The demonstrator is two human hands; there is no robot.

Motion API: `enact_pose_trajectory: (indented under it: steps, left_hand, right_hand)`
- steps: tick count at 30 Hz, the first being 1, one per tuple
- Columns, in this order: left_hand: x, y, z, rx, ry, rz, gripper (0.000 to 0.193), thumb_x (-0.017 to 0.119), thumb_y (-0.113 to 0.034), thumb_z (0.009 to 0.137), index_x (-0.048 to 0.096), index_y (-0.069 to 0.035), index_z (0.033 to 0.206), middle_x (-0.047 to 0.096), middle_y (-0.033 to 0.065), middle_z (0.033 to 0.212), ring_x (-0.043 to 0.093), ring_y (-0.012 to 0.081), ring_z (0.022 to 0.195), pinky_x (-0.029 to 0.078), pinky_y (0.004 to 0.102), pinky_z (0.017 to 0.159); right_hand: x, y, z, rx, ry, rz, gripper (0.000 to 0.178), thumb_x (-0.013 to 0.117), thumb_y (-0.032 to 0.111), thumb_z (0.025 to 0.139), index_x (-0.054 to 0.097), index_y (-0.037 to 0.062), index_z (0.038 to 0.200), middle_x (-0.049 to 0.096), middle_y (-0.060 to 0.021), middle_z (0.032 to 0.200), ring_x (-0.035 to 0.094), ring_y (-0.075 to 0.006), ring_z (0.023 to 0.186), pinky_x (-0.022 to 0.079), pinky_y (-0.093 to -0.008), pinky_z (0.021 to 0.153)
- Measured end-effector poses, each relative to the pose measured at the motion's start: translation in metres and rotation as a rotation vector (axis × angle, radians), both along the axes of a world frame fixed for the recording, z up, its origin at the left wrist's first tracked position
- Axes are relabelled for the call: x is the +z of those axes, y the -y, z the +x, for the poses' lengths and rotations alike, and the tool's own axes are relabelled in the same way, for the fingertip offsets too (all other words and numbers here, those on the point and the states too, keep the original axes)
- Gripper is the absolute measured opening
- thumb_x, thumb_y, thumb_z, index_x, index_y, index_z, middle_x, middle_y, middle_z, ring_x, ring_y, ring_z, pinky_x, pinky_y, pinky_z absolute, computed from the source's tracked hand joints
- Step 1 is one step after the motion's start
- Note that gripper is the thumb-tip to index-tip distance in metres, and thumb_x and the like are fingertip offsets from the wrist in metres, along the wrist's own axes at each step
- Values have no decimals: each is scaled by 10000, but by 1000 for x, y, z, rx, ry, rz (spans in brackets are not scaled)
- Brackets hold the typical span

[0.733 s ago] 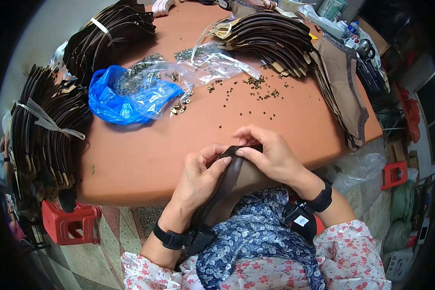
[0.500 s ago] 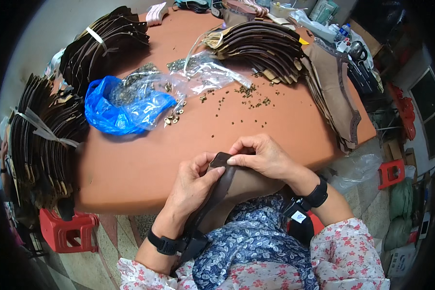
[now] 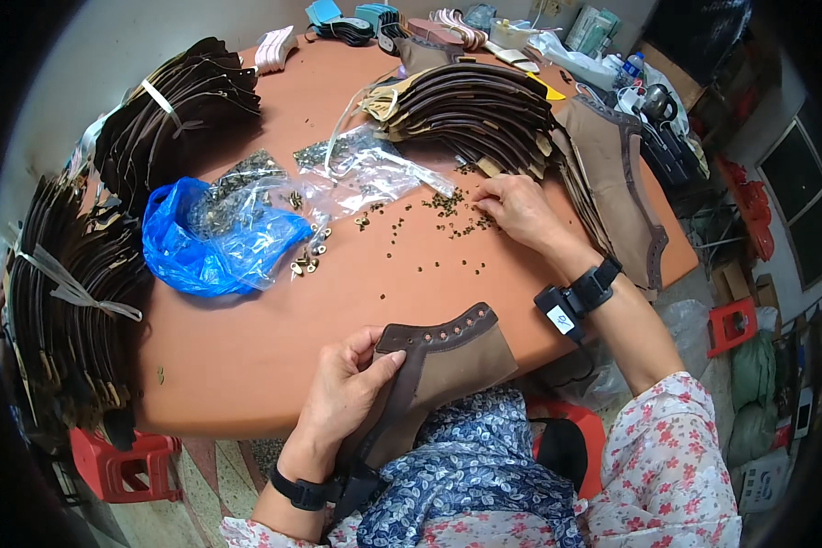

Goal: The person is manually inserting metal eyelets or studs into pre-punched holes in shoe upper components.

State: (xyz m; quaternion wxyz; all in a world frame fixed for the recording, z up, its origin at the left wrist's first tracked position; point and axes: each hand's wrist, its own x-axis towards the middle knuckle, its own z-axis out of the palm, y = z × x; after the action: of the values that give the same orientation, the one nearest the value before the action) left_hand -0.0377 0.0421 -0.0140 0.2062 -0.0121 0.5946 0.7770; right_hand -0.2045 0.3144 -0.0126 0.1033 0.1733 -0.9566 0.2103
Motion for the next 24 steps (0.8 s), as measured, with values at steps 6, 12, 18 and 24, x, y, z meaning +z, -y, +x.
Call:
enact_pose_trajectory:
  steps: [6, 12, 18, 24]
  left_hand:
    - [-2, -1, 1, 16, -16, -5, 236, 559, 2, 923, 598, 69, 1146, 671, 68, 983, 610, 75, 845, 507, 215, 736]
    - [-1, -3, -1, 7, -14, -14, 236, 563, -4, 923, 597, 69, 1144, 670, 62, 969, 605, 76, 839, 503, 217, 729]
    - [-9, -2, 2, 43, -46, 23, 236, 558, -1, 924, 597, 73, 1145, 673, 73, 987, 619, 93, 844, 515, 232, 749]
    - [-5, -6, 1, 19, -36, 14, 242, 557, 5, 923, 597, 76, 1151, 674, 80, 998, 627, 97, 850, 523, 234, 753]
  right_hand:
    - [-6, 2, -2, 45, -48, 22, 84, 661, 90, 783, 676, 20, 825, 654, -147, 789, 633, -334, 793, 486, -425, 705]
    - [-4, 1, 2, 47, -160, 126, 71, 623, 89, 805, 623, 26, 838, 627, -134, 811, 617, -338, 804, 472, -430, 704]
    - [14, -20, 59, 15, -245, 492, 77, 612, 95, 808, 567, 34, 793, 589, -143, 776, 603, -348, 792, 455, -454, 694]
    - [1, -39, 85, 36, -151, 293, 96, 631, 78, 811, 595, -10, 799, 611, -155, 780, 616, -350, 765, 479, -414, 643]
